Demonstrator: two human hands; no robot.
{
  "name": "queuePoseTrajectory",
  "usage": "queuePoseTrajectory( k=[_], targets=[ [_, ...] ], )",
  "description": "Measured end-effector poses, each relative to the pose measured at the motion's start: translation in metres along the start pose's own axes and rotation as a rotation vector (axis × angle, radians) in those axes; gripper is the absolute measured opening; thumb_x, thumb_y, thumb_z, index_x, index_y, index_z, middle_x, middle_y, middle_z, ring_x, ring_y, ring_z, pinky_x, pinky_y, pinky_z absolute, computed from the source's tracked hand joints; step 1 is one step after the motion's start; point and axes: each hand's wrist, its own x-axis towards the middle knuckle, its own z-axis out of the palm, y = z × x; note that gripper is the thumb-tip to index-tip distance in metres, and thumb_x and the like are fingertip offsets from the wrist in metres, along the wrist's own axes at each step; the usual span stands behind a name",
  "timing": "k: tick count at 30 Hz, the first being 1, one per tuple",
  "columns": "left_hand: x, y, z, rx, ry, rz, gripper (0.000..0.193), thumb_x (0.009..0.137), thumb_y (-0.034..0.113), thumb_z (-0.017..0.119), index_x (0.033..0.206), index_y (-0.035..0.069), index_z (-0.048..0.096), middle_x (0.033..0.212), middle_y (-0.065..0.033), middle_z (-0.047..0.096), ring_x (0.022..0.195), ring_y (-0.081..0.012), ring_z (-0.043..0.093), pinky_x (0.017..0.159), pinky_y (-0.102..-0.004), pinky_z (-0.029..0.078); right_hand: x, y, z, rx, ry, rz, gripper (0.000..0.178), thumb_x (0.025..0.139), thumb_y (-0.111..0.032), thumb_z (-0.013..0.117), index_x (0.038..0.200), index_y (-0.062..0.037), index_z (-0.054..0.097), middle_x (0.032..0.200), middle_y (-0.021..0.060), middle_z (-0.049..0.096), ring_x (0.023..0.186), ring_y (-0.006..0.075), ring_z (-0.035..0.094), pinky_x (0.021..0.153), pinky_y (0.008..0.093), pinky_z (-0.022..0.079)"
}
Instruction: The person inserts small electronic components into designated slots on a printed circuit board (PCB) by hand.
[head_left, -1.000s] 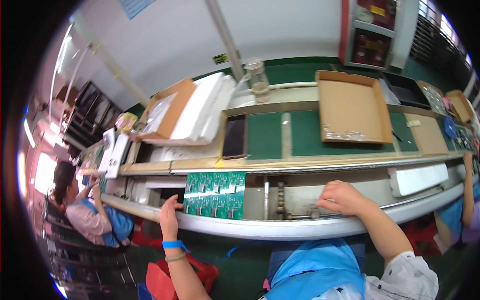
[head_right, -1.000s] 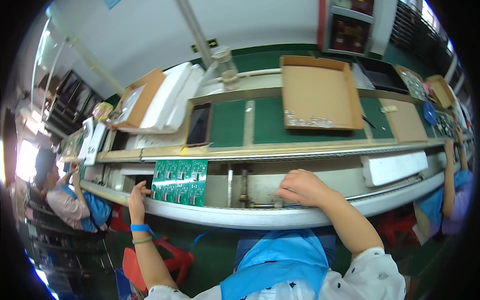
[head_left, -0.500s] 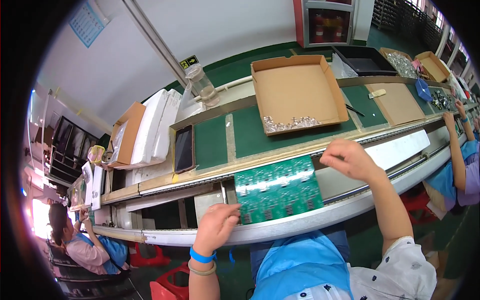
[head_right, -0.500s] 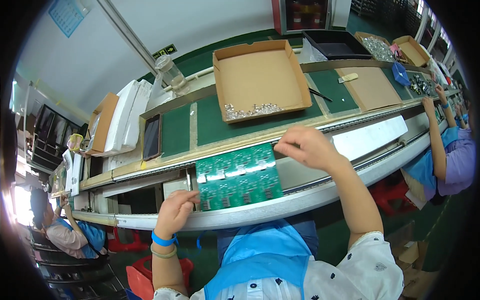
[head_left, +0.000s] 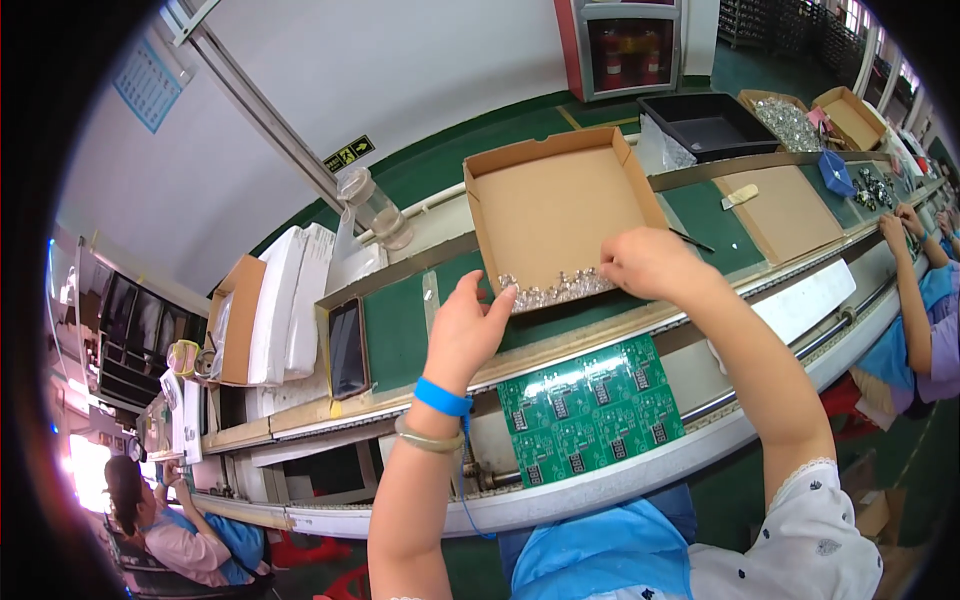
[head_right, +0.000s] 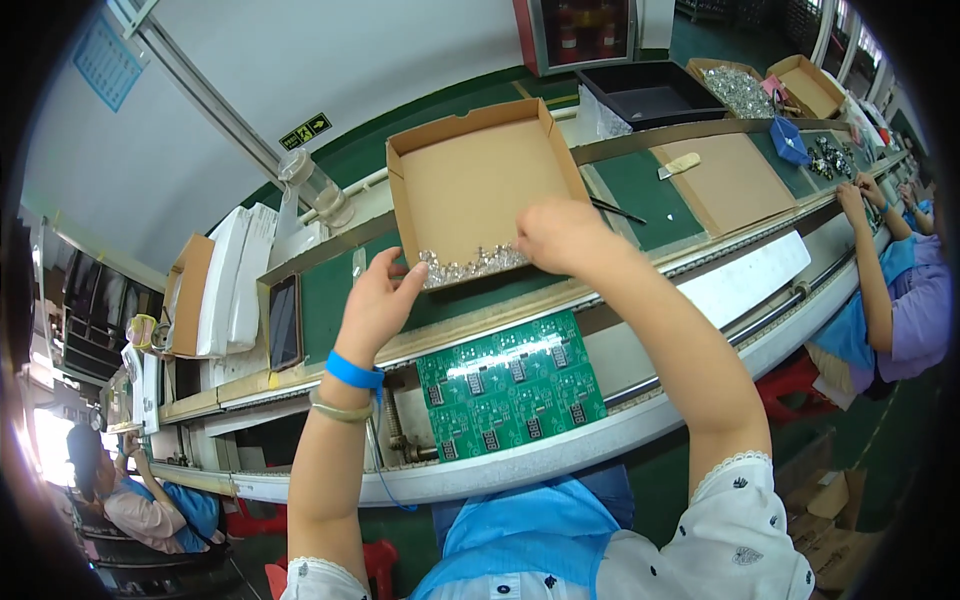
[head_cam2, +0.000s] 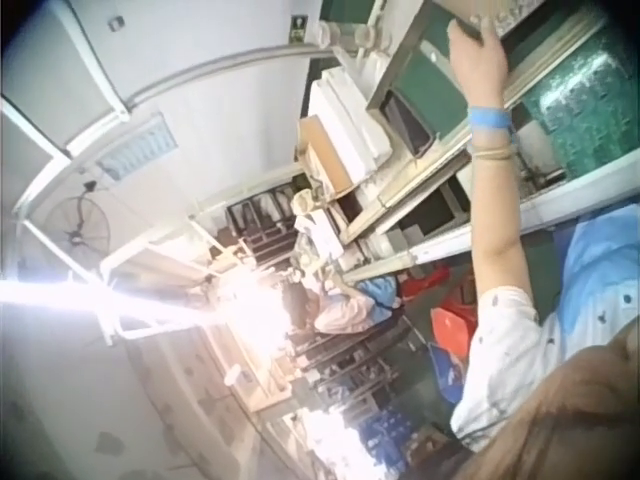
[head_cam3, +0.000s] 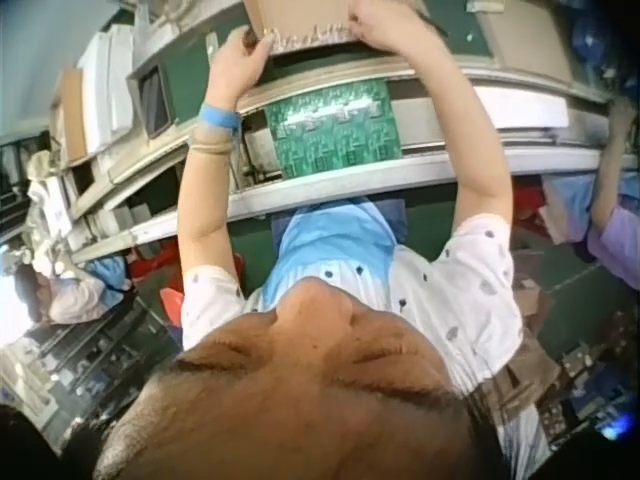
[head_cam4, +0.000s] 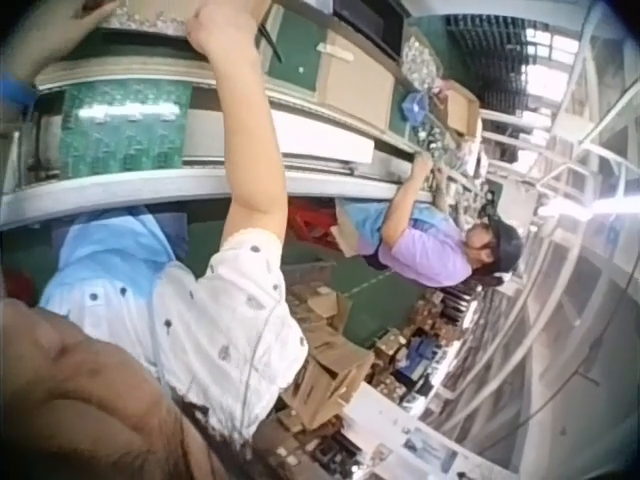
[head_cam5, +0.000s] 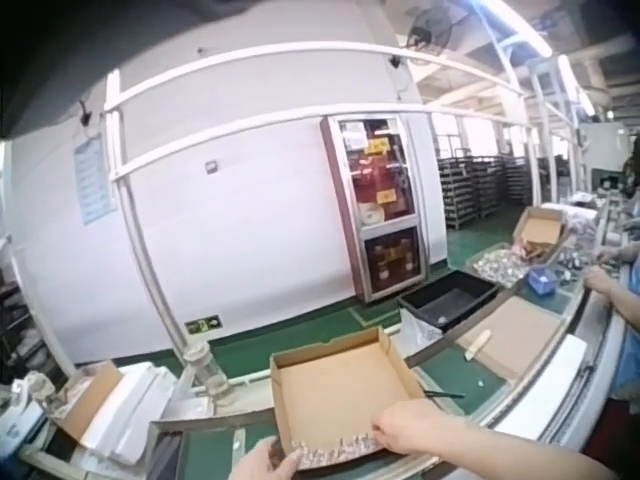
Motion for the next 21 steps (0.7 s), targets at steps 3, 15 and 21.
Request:
queuePoseTrajectory(
  k=[3,15,21],
  targets=[
    [0.02,-0.003,0.022,-0.123,-0.067,-0.059,0.066,0.096,0.039,0.06,0.139,-0.008,0.044,0.107,-0.0215,0.069,0.095,-0.0316,0.068,0.085,-0.0378,0.053,0.013,0.001,0.015,-0.046,-0.059,0.034,0.023,0.094,-0.025,0.059,0.098,-0.0052,0.071,0.093,0.0173,0.071,0.091,0.0364,0.067,0.08,0.0463,0.053],
    [0.037,-0.027,0.071,-0.636,0.282,0.024,0.047,0.105,0.02,0.041,0.145,-0.005,0.038,0.142,-0.0227,0.048,0.132,-0.0319,0.046,0.11,-0.0381,0.037,0.02,0.005,0.035,0.4,0.28,-0.209,0.018,0.093,-0.014,0.06,0.101,-0.0013,0.068,0.098,0.0174,0.069,0.096,0.0361,0.064,0.083,0.043,0.051],
    [0.036,-0.02,0.065,-0.699,0.247,0.042,0.045,0.104,0.016,0.043,0.145,-0.003,0.038,0.14,-0.019,0.05,0.13,-0.0268,0.048,0.109,-0.035,0.037,0.019,0.012,0.038,0.398,0.373,-0.2,0.017,0.092,-0.015,0.06,0.1,-0.0024,0.069,0.097,0.0178,0.068,0.098,0.0362,0.064,0.084,0.043,0.051]
  ],
)
